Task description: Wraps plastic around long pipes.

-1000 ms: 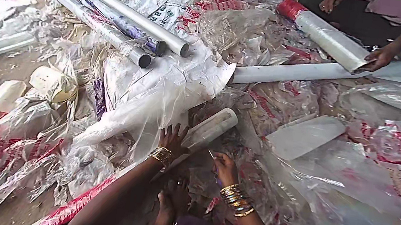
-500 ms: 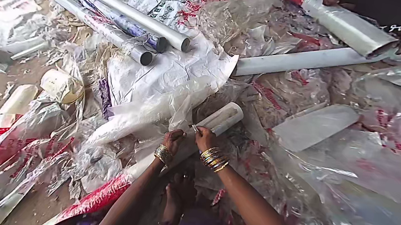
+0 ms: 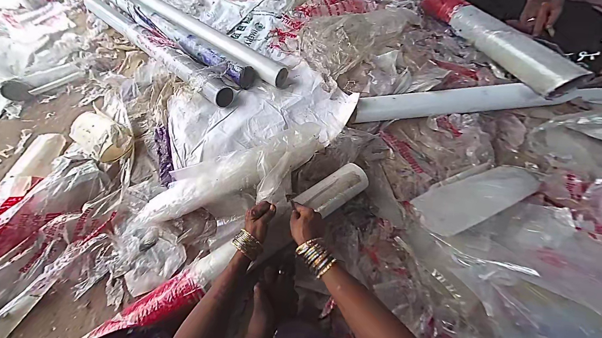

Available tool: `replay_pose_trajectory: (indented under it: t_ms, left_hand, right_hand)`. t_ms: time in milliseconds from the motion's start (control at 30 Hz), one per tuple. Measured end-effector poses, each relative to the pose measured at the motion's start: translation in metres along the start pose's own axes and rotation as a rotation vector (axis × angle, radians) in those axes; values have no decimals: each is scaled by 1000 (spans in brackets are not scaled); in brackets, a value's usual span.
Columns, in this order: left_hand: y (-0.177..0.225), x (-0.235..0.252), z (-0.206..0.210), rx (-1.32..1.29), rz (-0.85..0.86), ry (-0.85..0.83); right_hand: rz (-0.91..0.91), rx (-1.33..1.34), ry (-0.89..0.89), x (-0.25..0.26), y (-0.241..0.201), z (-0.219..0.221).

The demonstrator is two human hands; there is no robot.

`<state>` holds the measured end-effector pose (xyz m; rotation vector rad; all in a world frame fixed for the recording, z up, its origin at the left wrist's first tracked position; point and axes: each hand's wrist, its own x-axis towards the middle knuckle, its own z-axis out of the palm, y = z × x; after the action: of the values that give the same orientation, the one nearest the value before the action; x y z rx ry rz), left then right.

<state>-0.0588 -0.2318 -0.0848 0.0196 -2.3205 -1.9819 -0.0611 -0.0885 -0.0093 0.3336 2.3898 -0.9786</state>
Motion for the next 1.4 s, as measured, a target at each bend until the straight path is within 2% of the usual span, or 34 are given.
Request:
replay_pose_trajectory:
  t_ms: [100, 167, 267, 367, 467, 533, 600, 667, 733, 833, 933, 1067, 1100, 1167, 1233, 1300, 1400]
  left_hand:
    - [1, -1, 1, -177, -12, 115]
    - [2, 0, 2, -267, -4, 171]
    - [4, -12, 1, -390, -32, 281]
    - [4, -15, 2, -432, -14, 316]
    - [3, -15, -5, -487, -35, 422]
    - [8, -14, -21, -572, -74, 560]
    - [23, -12, -38, -666, -81, 603]
    - [29, -16, -43, -733, -69, 601]
    - [35, -23, -46, -727, -52, 547]
    - [43, -32, -48, -698, -40, 449]
    - [50, -38, -54, -698, -19, 389]
    - [59, -32, -82, -712, 44, 392]
    - [60, -31, -86, -729, 52, 384]
    - [64, -32, -86, -759, 48, 381]
    - [69, -36, -83, -759, 19, 405]
    - [73, -33, -82, -748, -3, 402]
    - [82, -25, -94, -730, -6, 393]
  right_hand:
    - [-79, 36, -69, -34, 16, 27]
    - [-110, 164, -21, -43, 22, 30]
    - [-91, 277, 109, -11, 24, 14]
    - [-18, 129, -39, 10, 5, 2]
    - [-54, -32, -169, -28, -6, 32]
    - [-126, -14, -250, -57, 3, 54]
    - [-139, 66, -246, -68, 10, 60]
    - [-160, 242, -73, -49, 15, 58]
    - [-164, 274, 26, -15, 2, 40]
    - [-122, 95, -139, 4, -29, 29]
    - [-113, -93, -268, -33, -43, 59]
    - [-138, -27, -443, -83, -14, 91]
    - [-146, 65, -394, -84, -8, 93]
    - [-198, 238, -136, -65, -12, 85]
    - [-229, 248, -29, -38, -30, 71]
    - [-181, 134, -152, -29, -48, 70]
    - [-201, -5, -413, -66, -41, 112]
